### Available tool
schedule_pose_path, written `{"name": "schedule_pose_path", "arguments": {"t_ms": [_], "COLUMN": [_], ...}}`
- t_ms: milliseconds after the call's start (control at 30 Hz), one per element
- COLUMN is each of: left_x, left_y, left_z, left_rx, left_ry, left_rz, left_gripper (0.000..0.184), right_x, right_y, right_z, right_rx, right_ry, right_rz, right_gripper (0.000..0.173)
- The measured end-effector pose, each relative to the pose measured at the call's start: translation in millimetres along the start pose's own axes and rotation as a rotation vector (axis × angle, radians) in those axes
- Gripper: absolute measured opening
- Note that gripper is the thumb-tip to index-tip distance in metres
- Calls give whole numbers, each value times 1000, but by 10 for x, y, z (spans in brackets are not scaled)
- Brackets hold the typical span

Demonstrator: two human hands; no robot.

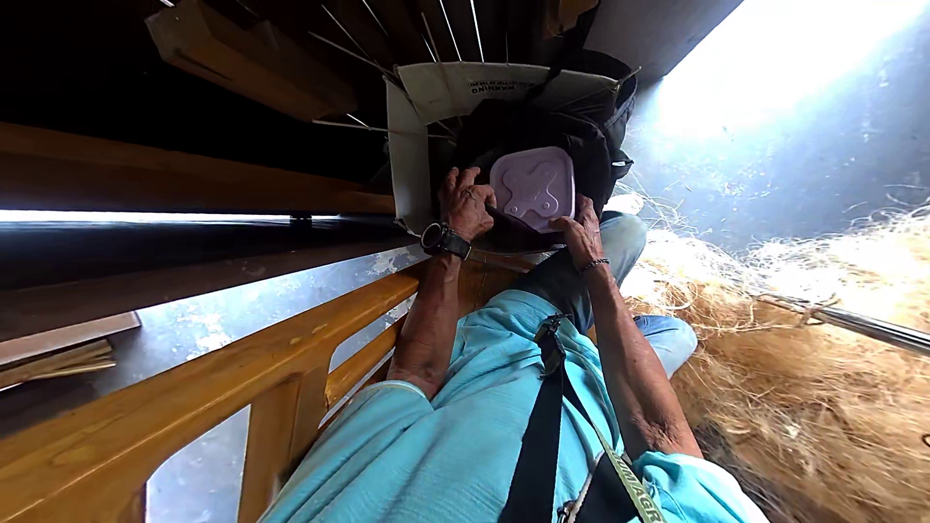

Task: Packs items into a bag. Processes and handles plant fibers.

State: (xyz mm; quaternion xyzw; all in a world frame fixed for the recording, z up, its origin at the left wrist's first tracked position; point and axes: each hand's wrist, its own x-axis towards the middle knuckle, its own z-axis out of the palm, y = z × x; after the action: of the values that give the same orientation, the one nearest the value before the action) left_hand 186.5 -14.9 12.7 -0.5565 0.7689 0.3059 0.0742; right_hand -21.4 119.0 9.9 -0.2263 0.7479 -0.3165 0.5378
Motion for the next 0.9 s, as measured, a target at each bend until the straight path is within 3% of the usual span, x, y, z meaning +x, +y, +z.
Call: {"name": "schedule_pose_path", "arguments": {"t_ms": [100, 167, 300, 400, 500, 633, 733, 833, 900], "left_x": [20, -4, -193, -221, -312, -482, -553, -665, -750], "left_y": [50, 110, 513, 713, 707, 439, 298, 291, 355], "left_z": [17, 29, 16, 258, 493, 624, 612, 574, 675], "left_rx": [-28, -41, -151, -379, -559, -585, -578, -414, -323], "left_ry": [4, 63, 339, 441, 490, 558, 405, -53, -223], "left_rz": [-40, 20, 412, 646, 506, 225, -22, -138, -132], "left_gripper": [20, 18, 18, 19, 6, 36, 42, 39, 40], "right_x": [14, 77, 367, 310, 148, 362, 279, 251, 260], "right_y": [9, -40, -76, -223, -393, -154, -264, -257, -208], "right_z": [0, 11, 78, 85, 58, 75, 90, 72, 51], "right_rx": [-3, -26, -119, -141, -253, -323, -393, -431, -404], "right_ry": [-8, -8, -2, 20, 54, 99, 108, 113, 106], "right_rz": [-14, -26, -8, 77, 72, 23, 40, 19, -4], "right_gripper": [68, 62, 43, 40, 46, 47, 53, 64, 64]}}
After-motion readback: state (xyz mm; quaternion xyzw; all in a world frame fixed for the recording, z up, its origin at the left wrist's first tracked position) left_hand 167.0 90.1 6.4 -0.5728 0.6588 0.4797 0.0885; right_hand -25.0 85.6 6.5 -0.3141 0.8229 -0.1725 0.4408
